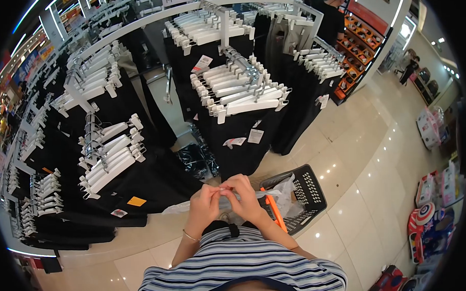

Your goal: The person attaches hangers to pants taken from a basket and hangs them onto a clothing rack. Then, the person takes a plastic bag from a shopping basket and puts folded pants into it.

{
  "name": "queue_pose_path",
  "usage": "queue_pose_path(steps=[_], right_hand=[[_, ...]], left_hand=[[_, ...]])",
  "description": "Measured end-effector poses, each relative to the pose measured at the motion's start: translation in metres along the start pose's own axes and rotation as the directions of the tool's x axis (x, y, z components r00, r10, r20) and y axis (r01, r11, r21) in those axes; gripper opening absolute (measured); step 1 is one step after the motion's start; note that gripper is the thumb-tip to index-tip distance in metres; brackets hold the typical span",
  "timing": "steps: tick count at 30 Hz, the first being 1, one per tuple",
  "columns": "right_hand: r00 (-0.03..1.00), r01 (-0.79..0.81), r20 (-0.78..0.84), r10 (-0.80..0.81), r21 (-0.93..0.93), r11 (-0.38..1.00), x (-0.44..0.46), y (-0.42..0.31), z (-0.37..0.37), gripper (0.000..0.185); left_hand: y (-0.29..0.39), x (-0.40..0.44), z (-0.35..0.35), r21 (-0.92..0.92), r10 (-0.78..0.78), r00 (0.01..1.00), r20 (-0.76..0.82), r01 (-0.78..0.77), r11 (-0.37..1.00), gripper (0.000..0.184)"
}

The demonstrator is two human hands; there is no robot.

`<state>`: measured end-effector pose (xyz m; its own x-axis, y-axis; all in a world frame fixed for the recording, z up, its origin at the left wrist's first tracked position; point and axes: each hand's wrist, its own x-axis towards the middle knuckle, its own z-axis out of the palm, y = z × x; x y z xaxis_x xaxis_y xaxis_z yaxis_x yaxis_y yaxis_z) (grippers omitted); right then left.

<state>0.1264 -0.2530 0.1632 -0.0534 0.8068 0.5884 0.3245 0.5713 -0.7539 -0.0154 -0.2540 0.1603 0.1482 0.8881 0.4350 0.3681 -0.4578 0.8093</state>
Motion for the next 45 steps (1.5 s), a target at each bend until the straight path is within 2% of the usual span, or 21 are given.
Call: queue_pose_path(steps=[3,5,7,10,11,12,14,16,18,21,24,25,28,29,32,35,39,41,45], right_hand=[[1.0,0.014,0.027,-0.013,-0.025,1.0,0.0,0.001,0.003,0.019],[0.996,0.088,-0.011,-0.089,-0.071,0.994,0.005,0.002,0.007,0.019],[0.987,0.146,-0.039,-0.153,-0.144,0.979,0.01,0.005,0.013,0.02],[0.983,0.131,-0.086,-0.159,-0.269,0.954,0.004,0.017,0.011,0.019],[0.984,0.084,-0.122,-0.126,-0.299,0.95,0.002,0.026,0.004,0.018],[0.983,0.037,-0.159,-0.093,-0.328,0.944,0.0,0.039,-0.001,0.018],[0.97,-0.063,-0.24,-0.039,-0.403,0.913,-0.016,0.061,-0.005,0.017],[0.951,-0.142,-0.31,-0.016,-0.482,0.865,-0.025,0.078,-0.026,0.015],[0.931,-0.254,-0.353,0.092,-0.447,0.858,-0.037,0.086,-0.05,0.015],[0.914,-0.294,-0.396,0.093,-0.487,0.822,-0.027,0.084,-0.075,0.014],[0.888,-0.26,-0.457,0.06,-0.391,0.883,-0.014,0.087,-0.091,0.013],[0.893,-0.241,-0.45,0.016,-0.447,0.862,-0.013,0.087,-0.095,0.011],[0.86,-0.282,-0.507,0.062,-0.369,0.886,-0.006,0.086,-0.11,0.002],[0.866,-0.243,-0.501,0.009,-0.404,0.882,-0.002,0.091,-0.117,0.003],[0.84,-0.229,-0.536,0.087,-0.205,0.951,0.002,0.093,-0.121,0.005],[0.862,-0.142,-0.507,0.012,-0.219,0.965,0.006,0.087,-0.125,0.009],[0.814,-0.117,-0.576,0.068,-0.049,0.992,0.015,0.067,-0.13,0.018],[0.796,-0.101,-0.599,0.085,0.006,0.995,0.017,0.056,-0.126,0.022],[0.82,0.054,-0.572,0.025,0.121,0.991,0.024,0.046,-0.121,0.025]], left_hand=[[-0.001,0.005,-0.01,0.02,0.057,0.998,0.016,-0.057,0.998,0.005],[-0.006,0.005,-0.013,0.02,0.086,0.996,0.002,-0.086,0.996,0.006],[-0.007,0.011,-0.019,-0.069,0.036,0.997,-0.066,-0.04,0.997,0.006],[-0.004,0.016,-0.044,-0.148,-0.058,0.977,-0.205,0.028,0.989,0.015],[-0.002,0.023,-0.052,-0.105,-0.021,0.963,-0.267,-0.007,0.994,0.017],[-0.013,0.029,-0.056,-0.208,-0.041,0.932,-0.36,-0.038,0.977,0.018],[-0.018,0.034,-0.078,-0.289,-0.021,0.9,-0.436,-0.118,0.95,0.016],[-0.02,0.041,-0.086,-0.317,0.02,0.891,-0.453,-0.182,0.931,0.015],[-0.019,0.043,-0.082,-0.391,-0.004,0.898,-0.44,-0.188,0.901,0.014],[-0.02,0.05,-0.07,-0.403,0.004,0.905,-0.425,-0.193,0.895,0.013],[-0.019,0.056,-0.063,-0.418,0.014,0.914,-0.406,-0.199,0.887,0.013],[-0.019,0.057,-0.06,-0.428,0.014,0.918,-0.397,-0.199,0.882,0.013],[-0.017,0.061,-0.049,-0.448,0.008,0.918,-0.398,-0.202,0.871,0.013],[-0.016,0.063,-0.047,-0.429,0.015,0.916,-0.401,-0.203,0.88,0.013],[-0.018,0.068,-0.047,-0.399,0.022,0.907,-0.421,-0.207,0.893,0.014],[-0.025,0.066,-0.055,-0.417,0.019,0.889,-0.457,-0.233,0.878,0.015],[-0.04,0.07,-0.052,-0.388,-0.011,0.848,-0.53,-0.231,0.892,0.016],[-0.048,0.07,-0.055,-0.463,-0.059,0.851,-0.521,-0.224,0.858,0.017],[-0.066,0.073,-0.057,-0.473,-0.134,0.834,-0.535,-0.164,0.866,0.017]])
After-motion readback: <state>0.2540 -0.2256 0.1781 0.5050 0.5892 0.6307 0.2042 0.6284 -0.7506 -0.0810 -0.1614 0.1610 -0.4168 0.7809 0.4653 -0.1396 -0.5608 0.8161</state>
